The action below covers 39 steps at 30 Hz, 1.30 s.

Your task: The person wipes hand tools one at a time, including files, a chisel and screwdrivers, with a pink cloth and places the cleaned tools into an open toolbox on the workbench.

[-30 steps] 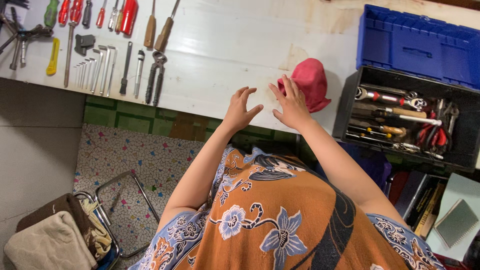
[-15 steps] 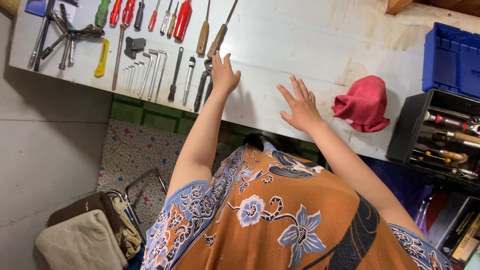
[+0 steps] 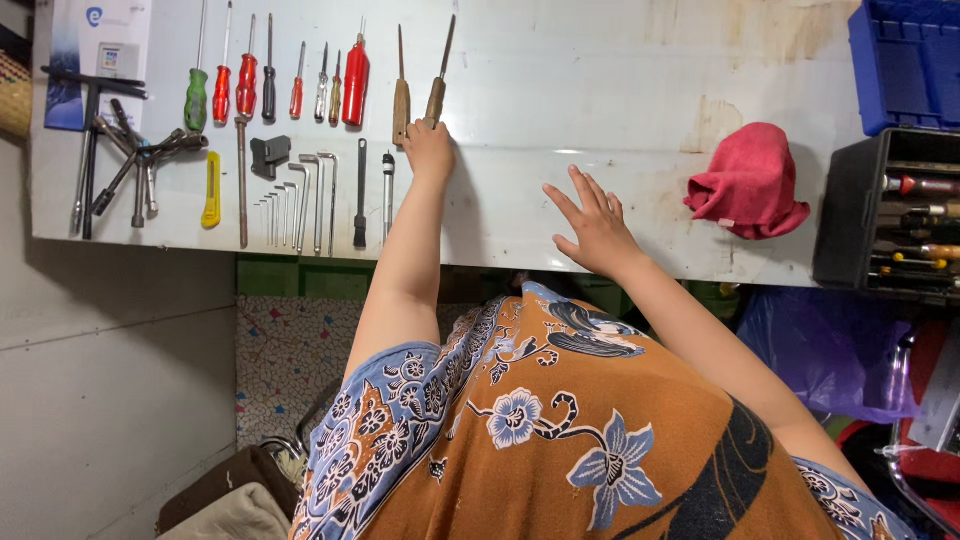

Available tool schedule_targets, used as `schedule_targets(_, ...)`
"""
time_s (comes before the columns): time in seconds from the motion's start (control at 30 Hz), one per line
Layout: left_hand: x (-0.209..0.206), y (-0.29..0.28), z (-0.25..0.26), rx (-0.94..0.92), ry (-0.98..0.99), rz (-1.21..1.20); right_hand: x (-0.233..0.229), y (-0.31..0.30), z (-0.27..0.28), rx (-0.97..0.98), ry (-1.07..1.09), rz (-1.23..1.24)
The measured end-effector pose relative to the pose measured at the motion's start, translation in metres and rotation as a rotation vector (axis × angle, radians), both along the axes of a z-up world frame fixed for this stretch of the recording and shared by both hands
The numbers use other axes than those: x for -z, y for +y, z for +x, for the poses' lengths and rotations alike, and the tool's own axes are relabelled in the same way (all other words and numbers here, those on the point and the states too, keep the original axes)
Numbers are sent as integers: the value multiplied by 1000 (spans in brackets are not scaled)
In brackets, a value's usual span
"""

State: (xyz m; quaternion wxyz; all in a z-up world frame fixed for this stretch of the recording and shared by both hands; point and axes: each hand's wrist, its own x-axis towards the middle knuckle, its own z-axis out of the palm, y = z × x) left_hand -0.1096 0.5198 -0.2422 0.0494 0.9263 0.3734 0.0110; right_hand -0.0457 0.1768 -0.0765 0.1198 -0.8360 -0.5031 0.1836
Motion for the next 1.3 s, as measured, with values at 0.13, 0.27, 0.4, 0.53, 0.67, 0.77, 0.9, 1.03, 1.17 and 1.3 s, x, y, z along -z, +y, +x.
schedule_targets(0.13, -7, 4, -3, 55, -70, -51, 0, -12, 1, 52, 9, 6)
schedule_targets(0.27, -32, -7, -5, 53, -319, -167, 1, -26, 5, 98, 27, 31)
schedule_targets(0.4, -58, -37, 5, 66, -452, -413, 10, -47, 23, 159, -21, 26)
schedule_targets(0.53, -71, -88, 17, 63, -686, -1063, 19, -79, 63, 226, -150, -4)
schedule_targets(0.67, -89, -146, 23, 200, -670, -1502, 17, -107, 101, 277, -325, -62)
schedule_targets(0.77, -108, -186, 24, 302, -510, -1621, 18, -123, 117, 416, -284, -116)
schedule_targets(0.9, -127, -230, 30, 334, -410, -1796, 46, -147, 129, 622, -70, -174)
schedule_targets(1.03, -133, -258, 36, 216, -352, -1796, 83, -184, 140, 541, 25, 91)
schedule_targets(1.17, -123, -277, 46, 176, -344, -1751, 78, -211, 145, 574, 75, 395)
schedule_targets(1.3, -110, -299, 65, 118, -385, -1740, 30, -217, 137, 693, 116, 693)
